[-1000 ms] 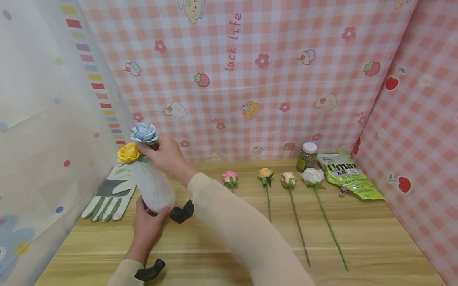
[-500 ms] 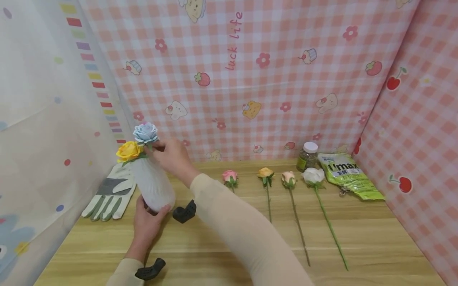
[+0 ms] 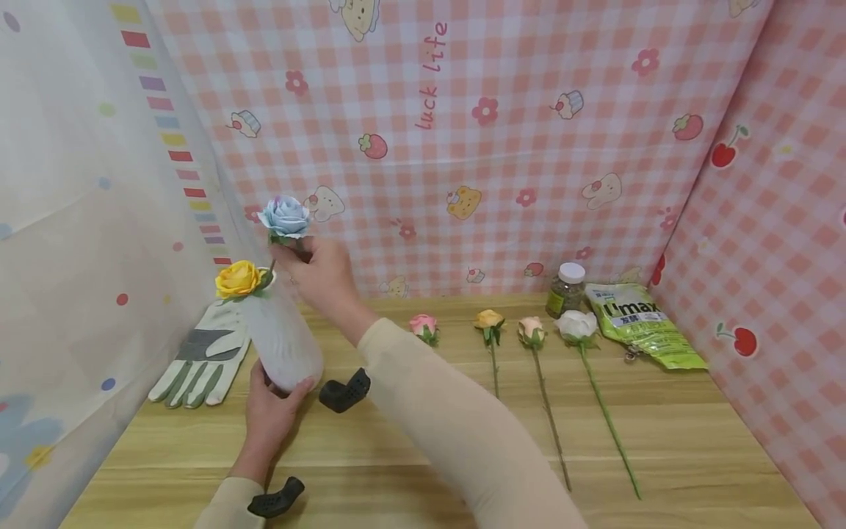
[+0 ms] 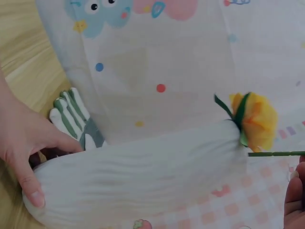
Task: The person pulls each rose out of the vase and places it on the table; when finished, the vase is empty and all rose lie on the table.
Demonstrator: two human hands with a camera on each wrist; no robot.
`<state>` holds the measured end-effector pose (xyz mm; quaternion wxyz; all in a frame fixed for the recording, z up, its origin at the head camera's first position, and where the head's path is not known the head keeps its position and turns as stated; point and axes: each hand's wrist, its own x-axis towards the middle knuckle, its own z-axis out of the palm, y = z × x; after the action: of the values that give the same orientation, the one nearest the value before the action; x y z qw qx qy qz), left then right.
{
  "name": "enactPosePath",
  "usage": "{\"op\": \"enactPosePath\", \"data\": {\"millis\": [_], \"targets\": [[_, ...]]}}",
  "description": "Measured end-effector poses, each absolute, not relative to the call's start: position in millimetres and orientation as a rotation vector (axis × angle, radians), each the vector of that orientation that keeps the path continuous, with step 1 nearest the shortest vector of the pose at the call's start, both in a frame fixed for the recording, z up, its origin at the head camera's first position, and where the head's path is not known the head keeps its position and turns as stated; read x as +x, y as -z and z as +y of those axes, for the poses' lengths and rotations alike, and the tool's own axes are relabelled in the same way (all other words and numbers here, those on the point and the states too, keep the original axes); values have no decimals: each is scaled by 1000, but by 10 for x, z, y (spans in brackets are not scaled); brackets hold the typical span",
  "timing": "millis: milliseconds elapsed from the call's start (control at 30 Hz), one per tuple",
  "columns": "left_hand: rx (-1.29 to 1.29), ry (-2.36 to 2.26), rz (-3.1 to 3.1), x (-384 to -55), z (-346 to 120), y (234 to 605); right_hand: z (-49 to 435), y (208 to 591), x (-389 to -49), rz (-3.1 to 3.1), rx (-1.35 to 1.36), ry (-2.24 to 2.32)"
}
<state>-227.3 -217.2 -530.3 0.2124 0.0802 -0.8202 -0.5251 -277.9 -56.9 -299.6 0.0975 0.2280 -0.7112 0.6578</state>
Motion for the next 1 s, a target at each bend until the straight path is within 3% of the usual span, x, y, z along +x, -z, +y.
{"op": "enactPosePath", "data": {"millis": [333, 500, 1000], "targets": [[231, 1429, -2292, -2272, -2172, 5289, -156, 2953, -2813, -1802, 669, -2122], [228, 1434, -2290, -2281, -2168, 5280, 186, 3024, -2773, -1648, 522, -2256], [225, 1440, -2287, -2255, -2177, 5275, 1180, 3680, -2406, -1578, 169, -2411]]}}
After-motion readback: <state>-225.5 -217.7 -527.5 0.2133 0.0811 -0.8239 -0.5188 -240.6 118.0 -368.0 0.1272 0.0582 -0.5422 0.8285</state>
